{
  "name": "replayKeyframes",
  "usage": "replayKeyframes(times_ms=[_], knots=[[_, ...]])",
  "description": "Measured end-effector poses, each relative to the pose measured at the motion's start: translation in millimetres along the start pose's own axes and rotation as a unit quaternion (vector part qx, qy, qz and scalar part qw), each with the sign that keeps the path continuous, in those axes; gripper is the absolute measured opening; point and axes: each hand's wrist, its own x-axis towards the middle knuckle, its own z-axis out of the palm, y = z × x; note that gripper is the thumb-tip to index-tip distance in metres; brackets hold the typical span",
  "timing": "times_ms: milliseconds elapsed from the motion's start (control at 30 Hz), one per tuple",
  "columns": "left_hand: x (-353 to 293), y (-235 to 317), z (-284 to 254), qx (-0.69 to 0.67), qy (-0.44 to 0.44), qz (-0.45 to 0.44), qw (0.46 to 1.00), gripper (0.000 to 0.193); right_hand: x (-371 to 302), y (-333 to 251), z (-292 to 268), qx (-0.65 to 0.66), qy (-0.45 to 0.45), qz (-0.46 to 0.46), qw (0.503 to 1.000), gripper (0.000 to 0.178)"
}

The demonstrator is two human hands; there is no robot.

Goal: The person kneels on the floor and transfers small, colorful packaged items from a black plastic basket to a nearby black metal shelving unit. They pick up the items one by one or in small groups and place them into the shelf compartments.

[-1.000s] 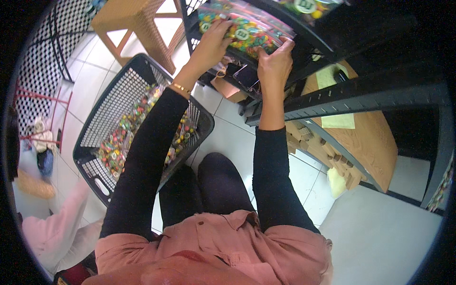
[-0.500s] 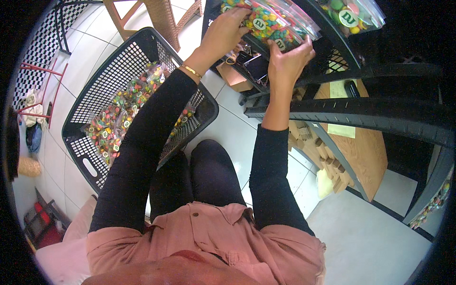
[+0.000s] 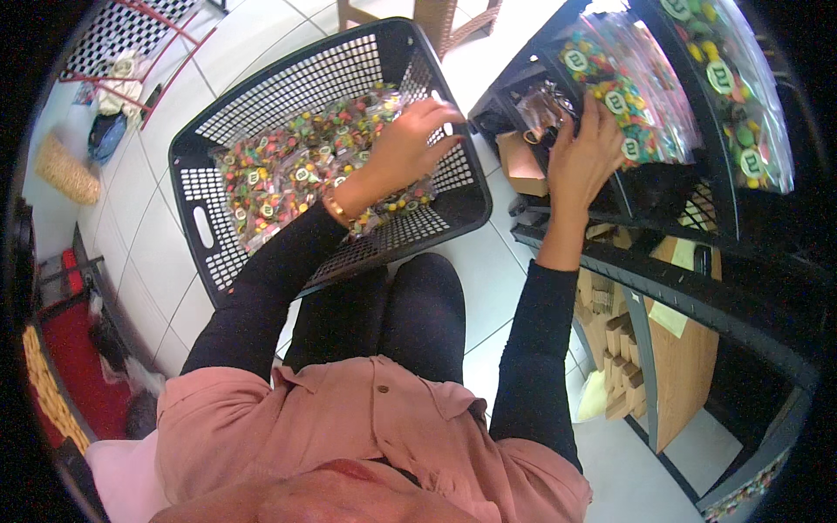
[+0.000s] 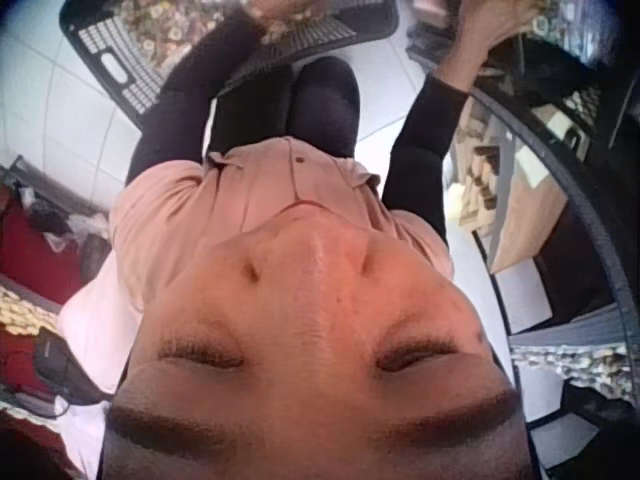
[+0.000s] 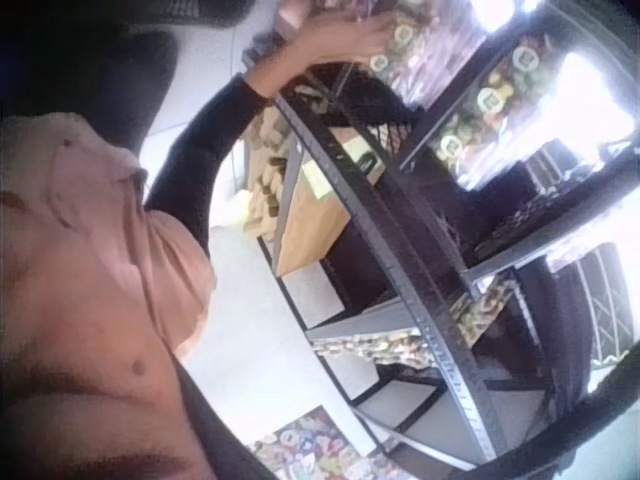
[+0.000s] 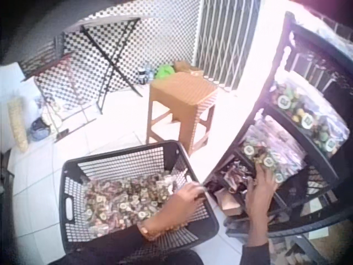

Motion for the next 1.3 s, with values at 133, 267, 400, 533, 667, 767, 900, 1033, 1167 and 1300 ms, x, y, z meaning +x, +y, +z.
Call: replayKeyframes(times_ms=[133, 267, 400, 533, 667, 767, 900, 1033, 1167, 1300], knots=[[-73.9, -73.1, -70.6, 0.09, -0.018, -0.103, 0.99, 0.019, 2.0, -4.7, -3.2, -0.029, -0.029, 0.019, 0.999, 0.049], [-137.3, -133.9, -142.9, 0.172, -0.03, -0.223, 0.959, 0.02, 9.0, 12.3, -12.5, 0.068, -0.02, -0.027, 0.997, 0.042], [-179.8, -157.8, -171.9, 0.201, -0.03, -0.305, 0.93, 0.02, -5.0, -17.4, -19.6, 0.103, 0.049, -0.025, 0.993, 0.031], [-193.1, -200.9, -147.0, 0.225, -0.083, -0.267, 0.933, 0.019, -51.4, -64.8, -5.8, 0.256, -0.048, -0.072, 0.963, 0.021], [-177.0, -233.3, -91.2, 0.145, -0.12, -0.212, 0.959, 0.018, -102.1, -99.6, 19.1, 0.325, -0.184, -0.076, 0.925, 0.021], [-171.2, -257.1, -58.0, 0.177, -0.125, -0.251, 0.943, 0.019, -130.1, -108.1, 27.7, 0.312, -0.24, -0.055, 0.918, 0.019], [-166.5, -273.2, -30.3, 0.297, -0.118, -0.331, 0.888, 0.038, -133.1, -113.9, 28.3, 0.274, -0.266, -0.017, 0.924, 0.019], [-138.1, -256.0, -21.3, 0.245, -0.083, -0.495, 0.83, 0.06, -135.8, -116.0, 30.5, 0.225, -0.299, 0.007, 0.927, 0.022], [-143.1, -275.0, -19.0, 0.115, -0.022, -0.571, 0.813, 0.06, -135.5, -120.7, 27.8, 0.222, -0.319, 0.027, 0.921, 0.021], [-151.7, -278.9, -25.9, 0.085, -0.049, -0.551, 0.828, 0.058, -132.8, -123.5, 24.9, 0.215, -0.334, 0.04, 0.917, 0.02]])
